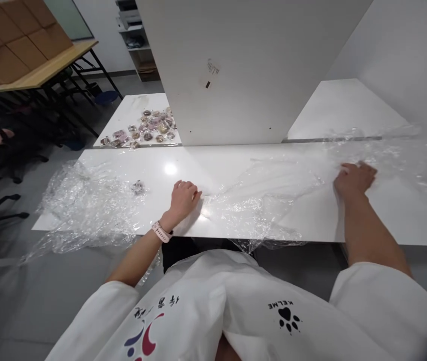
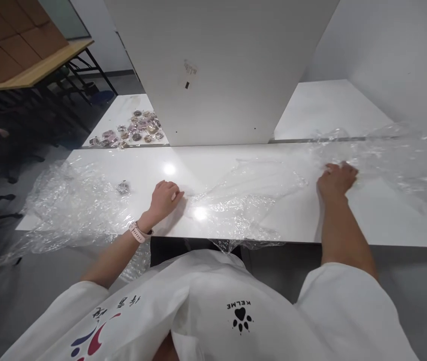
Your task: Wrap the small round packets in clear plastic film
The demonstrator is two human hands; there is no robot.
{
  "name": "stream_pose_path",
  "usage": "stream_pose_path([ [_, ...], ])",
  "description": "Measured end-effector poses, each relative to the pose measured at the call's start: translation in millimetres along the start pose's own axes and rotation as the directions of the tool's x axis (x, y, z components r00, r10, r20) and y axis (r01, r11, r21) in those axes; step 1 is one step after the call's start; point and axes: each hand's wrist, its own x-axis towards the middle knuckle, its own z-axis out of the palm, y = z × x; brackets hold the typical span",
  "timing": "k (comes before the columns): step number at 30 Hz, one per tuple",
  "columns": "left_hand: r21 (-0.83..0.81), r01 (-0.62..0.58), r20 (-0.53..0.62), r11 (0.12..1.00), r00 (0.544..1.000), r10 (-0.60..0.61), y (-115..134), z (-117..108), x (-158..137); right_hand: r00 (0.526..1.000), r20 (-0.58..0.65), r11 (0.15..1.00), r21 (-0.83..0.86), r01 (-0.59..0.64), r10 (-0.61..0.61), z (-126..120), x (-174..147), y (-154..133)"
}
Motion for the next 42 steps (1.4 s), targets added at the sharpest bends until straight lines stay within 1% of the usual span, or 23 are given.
stream_pose_path([
  [2, -0.093, 0.050, -0.111, 0.994, 0.992, -0.061, 16, 7, 3, 0.991, -0.073, 0.994, 0.007, -0.113, 0.113, -8, 3, -5],
  [3, -0.164, 0.038, -0.122, 0.986, 0.991, -0.058, 28, 14, 4, 0.988, -0.094, 0.992, 0.023, -0.123, 0.125, -14, 2, -14],
  [4, -0.231, 0.005, -0.096, 0.973, 0.995, -0.028, 40, 23, 6, 0.992, -0.087, 0.995, 0.052, -0.089, 0.093, -19, 1, -27],
  [6, -0.304, -0.071, 0.024, 0.950, 0.996, 0.082, 60, 41, 11, 0.997, 0.022, 0.984, 0.160, 0.073, -0.078, -29, -8, -62],
  [8, -0.287, -0.122, 0.153, 0.950, 0.973, 0.172, 62, 54, 17, 0.947, 0.163, 0.929, 0.297, 0.219, -0.276, -36, -25, -99],
  [10, -0.228, -0.119, 0.212, 0.966, 0.963, 0.169, 44, 56, 22, 0.896, 0.224, 0.878, 0.391, 0.277, -0.383, -40, -48, -130],
  [12, -0.175, -0.069, 0.225, 0.982, 0.968, 0.108, 13, 45, 26, 0.870, 0.249, 0.854, 0.430, 0.294, -0.425, -46, -71, -151],
  [14, -0.144, -0.021, 0.268, 0.989, 0.962, 0.060, -20, 23, 31, 0.827, 0.296, 0.837, 0.440, 0.326, -0.478, -56, -90, -165],
  [16, -0.146, 0.025, 0.381, 0.989, 0.924, 0.033, -46, -5, 40, 0.776, 0.367, 0.841, 0.397, 0.368, -0.513, -67, -102, -180],
  [17, -0.150, 0.064, 0.442, 0.987, 0.897, 0.009, -55, -17, 48, 0.767, 0.393, 0.852, 0.366, 0.375, -0.507, -72, -105, -189],
  [18, -0.142, 0.117, 0.480, 0.983, 0.876, -0.035, -63, -29, 56, 0.777, 0.395, 0.864, 0.341, 0.372, -0.490, -77, -108, -200],
  [19, -0.117, 0.183, 0.477, 0.976, 0.873, -0.106, -70, -37, 66, 0.798, 0.371, 0.870, 0.334, 0.362, -0.474, -79, -110, -214],
  [20, -0.083, 0.254, 0.419, 0.964, 0.886, -0.197, -77, -44, 77, 0.820, 0.328, 0.866, 0.354, 0.354, -0.469, -80, -112, -228],
  [22, -0.026, 0.386, 0.164, 0.922, 0.912, -0.377, -95, -48, 99, 0.832, 0.226, 0.816, 0.437, 0.378, -0.507, -75, -118, -257],
  [23, -0.021, 0.444, 0.019, 0.896, 0.896, -0.443, -106, -46, 109, 0.818, 0.193, 0.783, 0.470, 0.407, -0.541, -70, -123, -270],
  [24, -0.032, 0.493, -0.087, 0.869, 0.865, -0.494, -117, -44, 119, 0.799, 0.180, 0.757, 0.488, 0.434, -0.574, -63, -127, -281],
  [25, -0.051, 0.538, -0.141, 0.841, 0.830, -0.540, -129, -40, 128, 0.779, 0.181, 0.742, 0.491, 0.457, -0.600, -55, -132, -289],
  [26, -0.070, 0.580, -0.149, 0.812, 0.799, -0.583, -141, -35, 137, 0.764, 0.185, 0.734, 0.483, 0.478, -0.619, -48, -135, -294],
  [28, -0.093, 0.644, -0.104, 0.760, 0.752, -0.650, -162, -26, 154, 0.751, 0.181, 0.730, 0.459, 0.506, -0.635, -36, -140, -298],
  [31, -0.105, 0.674, -0.053, 0.732, 0.731, -0.680, -183, -17, 181, 0.754, 0.160, 0.729, 0.441, 0.523, -0.637, -30, -140, -296],
  [34, -0.091, 0.680, -0.007, 0.727, 0.730, -0.684, -193, -15, 207, 0.759, 0.145, 0.727, 0.442, 0.524, -0.635, -30, -138, -294],
  [37, -0.078, 0.665, 0.010, 0.743, 0.746, -0.666, -196, -17, 220, 0.761, 0.140, 0.726, 0.446, 0.523, -0.634, -29, -138, -295],
  [42, -0.049, 0.584, -0.038, 0.810, 0.810, -0.586, -194, -16, 209, 0.766, 0.149, 0.736, 0.440, 0.515, -0.625, -29, -138, -296],
])
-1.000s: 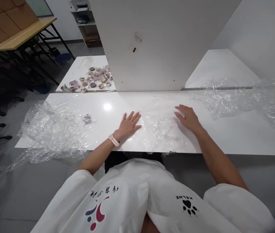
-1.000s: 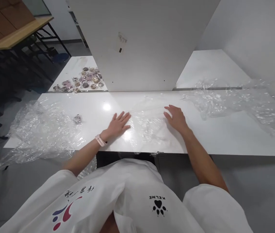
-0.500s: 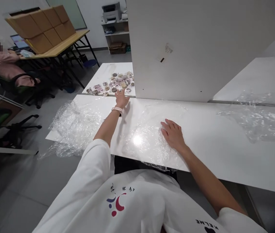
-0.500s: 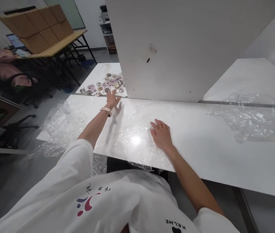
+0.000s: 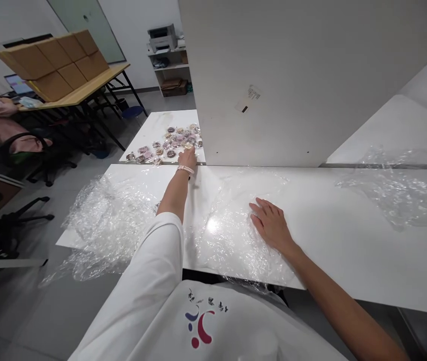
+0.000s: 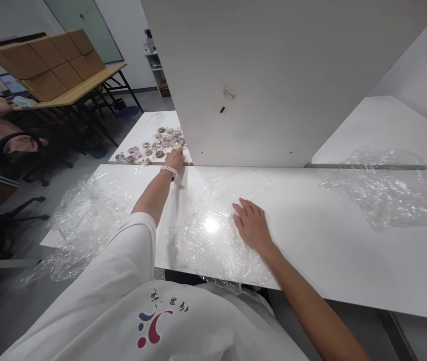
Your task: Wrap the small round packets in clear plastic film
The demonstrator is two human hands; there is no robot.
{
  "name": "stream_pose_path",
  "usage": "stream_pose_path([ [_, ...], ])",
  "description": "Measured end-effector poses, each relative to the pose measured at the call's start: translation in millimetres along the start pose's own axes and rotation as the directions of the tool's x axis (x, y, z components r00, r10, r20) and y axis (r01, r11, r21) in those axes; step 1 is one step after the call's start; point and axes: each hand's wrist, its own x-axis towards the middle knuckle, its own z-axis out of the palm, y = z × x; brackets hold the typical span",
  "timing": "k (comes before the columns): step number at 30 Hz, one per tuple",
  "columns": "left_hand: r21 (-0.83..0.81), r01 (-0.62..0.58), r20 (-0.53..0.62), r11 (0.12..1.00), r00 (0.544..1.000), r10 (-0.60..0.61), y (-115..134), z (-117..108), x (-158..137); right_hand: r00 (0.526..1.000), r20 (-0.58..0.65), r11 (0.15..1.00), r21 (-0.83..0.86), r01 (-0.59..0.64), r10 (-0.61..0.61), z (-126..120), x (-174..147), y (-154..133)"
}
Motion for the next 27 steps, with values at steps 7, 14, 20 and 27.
stream_pose_path([
  [7, -0.064, -0.051, -0.135, 0.997, 0.990, 0.042, -8, -17, -25, 0.999, 0.044, 0.999, 0.026, -0.029, 0.028, -8, -2, -3],
  [14, -0.401, -0.575, -0.209, 0.713, 0.815, 0.540, 46, -33, -203, 0.997, 0.024, 0.981, 0.175, -0.080, 0.077, -5, 2, 0],
  [20, -0.512, -0.508, -0.119, 0.693, 0.841, 0.528, 49, 40, -333, 0.962, 0.033, 0.894, 0.361, -0.266, 0.272, -34, -47, 9],
  [27, -0.361, -0.582, -0.161, 0.729, 0.809, 0.566, 33, 68, -343, 0.966, 0.156, 0.950, 0.209, -0.234, 0.204, -72, -139, -2],
])
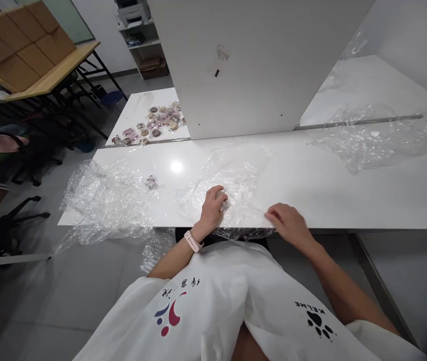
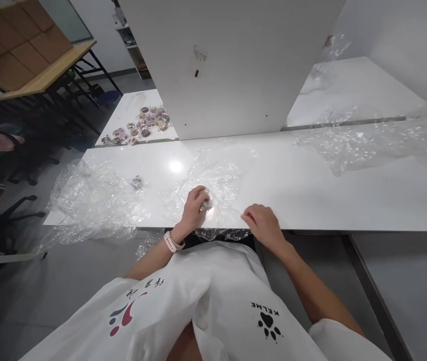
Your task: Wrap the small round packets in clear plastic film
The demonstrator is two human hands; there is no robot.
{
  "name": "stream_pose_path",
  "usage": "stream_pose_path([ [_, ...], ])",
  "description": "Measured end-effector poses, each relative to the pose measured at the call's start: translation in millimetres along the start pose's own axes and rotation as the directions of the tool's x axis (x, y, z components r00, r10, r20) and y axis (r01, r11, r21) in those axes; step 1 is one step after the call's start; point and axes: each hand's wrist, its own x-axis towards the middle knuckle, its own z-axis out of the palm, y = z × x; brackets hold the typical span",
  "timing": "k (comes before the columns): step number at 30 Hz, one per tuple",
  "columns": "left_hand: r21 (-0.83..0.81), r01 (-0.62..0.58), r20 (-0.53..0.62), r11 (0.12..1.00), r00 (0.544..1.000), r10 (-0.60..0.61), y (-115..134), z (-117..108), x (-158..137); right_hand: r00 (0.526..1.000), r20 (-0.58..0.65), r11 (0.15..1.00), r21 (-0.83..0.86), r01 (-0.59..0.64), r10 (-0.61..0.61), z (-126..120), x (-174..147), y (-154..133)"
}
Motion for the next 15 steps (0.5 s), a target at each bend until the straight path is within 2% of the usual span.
stream_pose_path([
  [2, 0.055, -0.025, 0.028, 0.998, 0.999, 0.024, 2, 1, 0, 0.984, -0.046, 0.984, 0.044, -0.170, 0.172, -14, -12, 10],
  [4, 0.090, -0.033, 0.032, 0.995, 0.999, 0.030, 4, 2, 0, 0.932, -0.083, 0.932, 0.117, -0.344, 0.354, -30, -22, 23],
  [7, 0.119, -0.033, 0.041, 0.992, 0.999, 0.028, 5, 2, 0, 0.879, -0.090, 0.875, 0.183, -0.447, 0.468, -47, -40, 37],
  [10, 0.123, -0.126, 0.142, 0.984, 0.984, 0.108, 4, -3, -3, 0.821, -0.075, 0.808, 0.250, -0.534, 0.566, -53, -57, 37],
  [11, 0.116, -0.173, 0.199, 0.978, 0.969, 0.148, 4, -6, -5, 0.798, -0.016, 0.757, 0.328, -0.565, 0.603, -54, -62, 34],
  [13, 0.089, -0.245, 0.309, 0.965, 0.928, 0.207, 4, -14, -8, 0.760, 0.131, 0.602, 0.531, -0.596, 0.637, -57, -70, 27],
  [15, 0.053, -0.267, 0.382, 0.962, 0.896, 0.228, 4, -23, -12, 0.748, 0.194, 0.431, 0.715, -0.551, 0.635, -62, -72, 19],
])
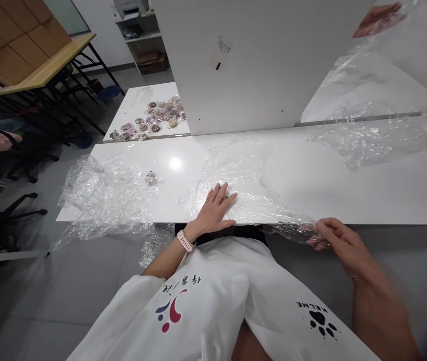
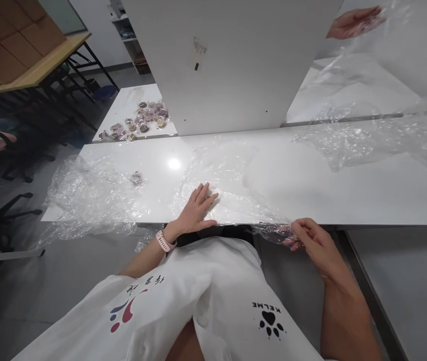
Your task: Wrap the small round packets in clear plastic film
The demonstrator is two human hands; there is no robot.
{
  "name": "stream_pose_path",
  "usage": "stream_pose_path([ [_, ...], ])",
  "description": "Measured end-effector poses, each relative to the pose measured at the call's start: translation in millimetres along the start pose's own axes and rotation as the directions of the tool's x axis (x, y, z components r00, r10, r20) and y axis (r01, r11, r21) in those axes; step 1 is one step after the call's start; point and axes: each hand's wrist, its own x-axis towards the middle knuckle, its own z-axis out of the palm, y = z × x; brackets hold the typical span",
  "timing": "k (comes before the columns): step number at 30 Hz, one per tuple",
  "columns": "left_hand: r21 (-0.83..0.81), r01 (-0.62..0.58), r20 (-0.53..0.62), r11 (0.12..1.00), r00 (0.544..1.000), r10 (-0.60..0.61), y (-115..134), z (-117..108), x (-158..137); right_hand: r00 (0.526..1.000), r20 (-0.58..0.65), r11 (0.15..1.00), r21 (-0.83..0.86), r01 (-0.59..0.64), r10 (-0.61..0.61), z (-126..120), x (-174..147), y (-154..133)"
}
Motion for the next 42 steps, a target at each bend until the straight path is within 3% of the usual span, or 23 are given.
stream_pose_path([
  [3, -0.047, -0.038, 0.096, 0.998, 0.995, 0.042, 0, -13, -10, 0.998, -0.038, 0.967, 0.250, 0.053, -0.045, 4, -4, -18],
  [6, -0.028, -0.051, 0.147, 0.998, 0.988, 0.055, -2, -22, -22, 0.997, -0.039, 0.917, 0.391, 0.076, -0.066, 12, 2, -37],
  [11, 0.017, -0.054, 0.068, 0.998, 0.996, 0.052, -6, -14, -36, 0.988, -0.026, 0.877, 0.456, 0.150, -0.155, 26, 20, -49],
  [15, -0.113, -0.033, -0.079, 0.993, 0.997, 0.024, -11, -8, -31, 0.944, -0.079, 0.883, 0.335, 0.329, -0.322, 37, 24, -58],
  [18, -0.254, 0.034, -0.142, 0.966, 0.987, -0.072, -19, -17, -12, 0.853, -0.222, 0.820, 0.246, 0.517, -0.472, 42, 33, -76],
  [21, -0.387, 0.205, -0.080, 0.899, 0.964, -0.255, -32, -38, 20, 0.787, -0.291, 0.773, 0.191, 0.605, -0.544, 44, 65, -100],
  [24, -0.451, 0.331, 0.000, 0.829, 0.929, -0.371, -49, -61, 59, 0.795, -0.277, 0.802, 0.117, 0.586, -0.540, 48, 114, -122],
  [26, -0.437, 0.403, 0.076, 0.804, 0.908, -0.413, -61, -70, 84, 0.787, -0.286, 0.829, -0.049, 0.557, -0.546, 60, 142, -130],
  [28, -0.350, 0.497, 0.173, 0.794, 0.867, -0.467, -71, -72, 105, 0.701, -0.283, 0.753, -0.322, 0.574, -0.655, 81, 155, -130],
  [29, -0.295, 0.537, 0.206, 0.791, 0.844, -0.496, -75, -71, 113, 0.637, -0.228, 0.661, -0.444, 0.605, -0.737, 94, 155, -126],
  [31, -0.203, 0.582, 0.222, 0.788, 0.811, -0.542, -79, -67, 125, 0.534, 0.031, 0.427, -0.561, 0.709, -0.845, 124, 147, -112],
  [33, -0.157, 0.600, 0.204, 0.784, 0.797, -0.569, -78, -63, 130, 0.498, 0.367, 0.268, -0.525, 0.808, -0.786, 152, 136, -93],
  [35, -0.087, 0.593, 0.092, 0.801, 0.805, -0.586, -71, -63, 126, 0.508, 0.586, 0.220, -0.493, 0.842, -0.631, 174, 130, -75],
  [38, 0.077, 0.417, -0.153, 0.905, 0.902, -0.403, -54, -61, 100, 0.562, 0.610, 0.252, -0.521, 0.816, -0.559, 190, 135, -56],
  [40, 0.155, 0.241, -0.162, 0.958, 0.963, -0.216, -45, -54, 76, 0.557, 0.568, 0.262, -0.519, 0.814, -0.606, 193, 142, -51],
  [42, 0.148, 0.178, -0.101, 0.973, 0.981, -0.164, -43, -44, 54, 0.537, 0.532, 0.259, -0.510, 0.820, -0.654, 193, 146, -51],
])
